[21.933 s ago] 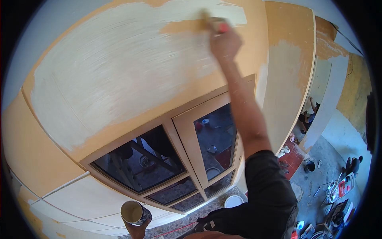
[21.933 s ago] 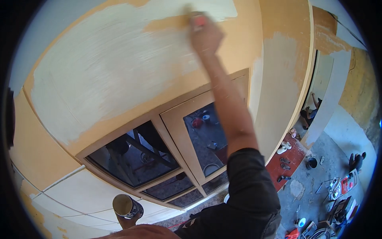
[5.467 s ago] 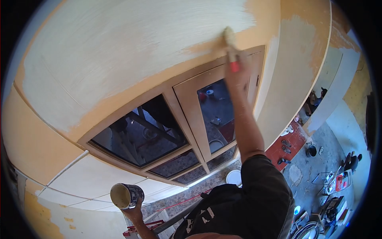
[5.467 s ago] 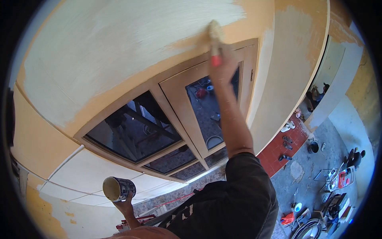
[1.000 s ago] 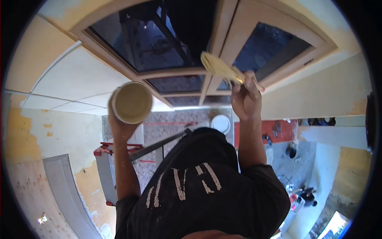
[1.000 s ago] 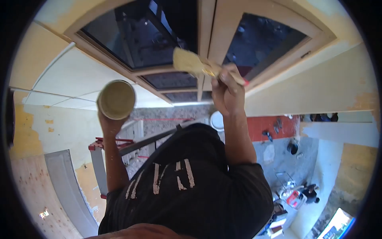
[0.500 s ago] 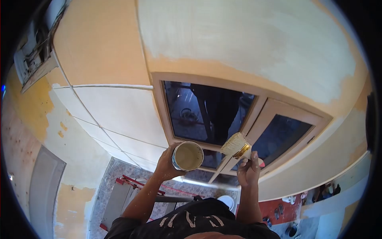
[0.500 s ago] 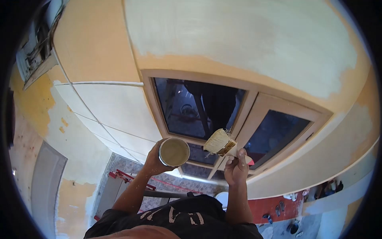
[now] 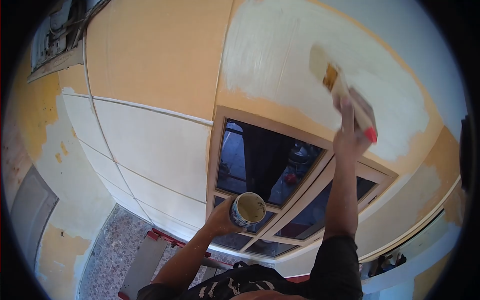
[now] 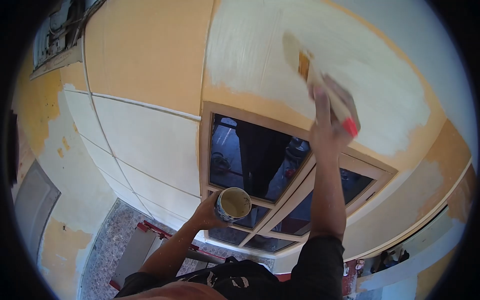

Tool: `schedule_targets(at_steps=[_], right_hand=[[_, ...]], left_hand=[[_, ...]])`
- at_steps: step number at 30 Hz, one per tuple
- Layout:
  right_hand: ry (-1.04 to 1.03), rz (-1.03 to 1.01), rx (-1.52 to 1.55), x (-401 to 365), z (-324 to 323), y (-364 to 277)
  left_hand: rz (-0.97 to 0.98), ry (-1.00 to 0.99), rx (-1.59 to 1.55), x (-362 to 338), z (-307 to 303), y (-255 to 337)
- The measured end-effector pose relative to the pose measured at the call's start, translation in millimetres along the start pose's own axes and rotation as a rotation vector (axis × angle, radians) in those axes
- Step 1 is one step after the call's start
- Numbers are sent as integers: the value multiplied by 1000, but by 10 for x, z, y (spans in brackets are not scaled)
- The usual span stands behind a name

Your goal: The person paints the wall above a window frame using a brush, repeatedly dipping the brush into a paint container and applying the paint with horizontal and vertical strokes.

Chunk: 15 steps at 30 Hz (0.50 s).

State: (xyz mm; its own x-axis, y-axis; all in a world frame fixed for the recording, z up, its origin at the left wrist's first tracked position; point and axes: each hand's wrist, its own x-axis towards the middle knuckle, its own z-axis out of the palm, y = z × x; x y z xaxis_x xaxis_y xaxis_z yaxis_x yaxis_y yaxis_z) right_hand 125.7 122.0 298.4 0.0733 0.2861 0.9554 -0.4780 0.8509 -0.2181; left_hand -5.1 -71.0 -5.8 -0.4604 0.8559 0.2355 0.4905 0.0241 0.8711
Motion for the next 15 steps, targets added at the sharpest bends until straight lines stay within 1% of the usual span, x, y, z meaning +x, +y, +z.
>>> schedule_targets(at_steps=[3, 4, 5, 6, 8, 9, 11, 13, 15], right_hand=[[-99, -509, -382, 590, 335, 134], [-118, -691, -480, 764, 476, 141], [-174, -667, -494, 893, 620, 184], [-229, -642, -508, 990, 770, 205], [-280, -823, -788, 1113, 1050, 190], [-284, -825, -789, 1172, 1196, 228], [-387, -858, -964, 1285, 1470, 340], [-419, -875, -1006, 1374, 1687, 518], [-448, -893, -1048, 1275, 1793, 603]], left_hand=[[7, -3, 26, -10, 13, 14], [52, 2, 44, -8, 18, -1], [96, 9, 63, -9, 23, -16], [96, 11, 58, -6, 34, -36], [151, -2, 49, 6, 53, -73], [152, -1, 45, 5, 59, -78], [125, -9, 94, -7, 75, -85], [119, -28, 110, -6, 57, -63], [114, -46, 128, -3, 55, -64]])
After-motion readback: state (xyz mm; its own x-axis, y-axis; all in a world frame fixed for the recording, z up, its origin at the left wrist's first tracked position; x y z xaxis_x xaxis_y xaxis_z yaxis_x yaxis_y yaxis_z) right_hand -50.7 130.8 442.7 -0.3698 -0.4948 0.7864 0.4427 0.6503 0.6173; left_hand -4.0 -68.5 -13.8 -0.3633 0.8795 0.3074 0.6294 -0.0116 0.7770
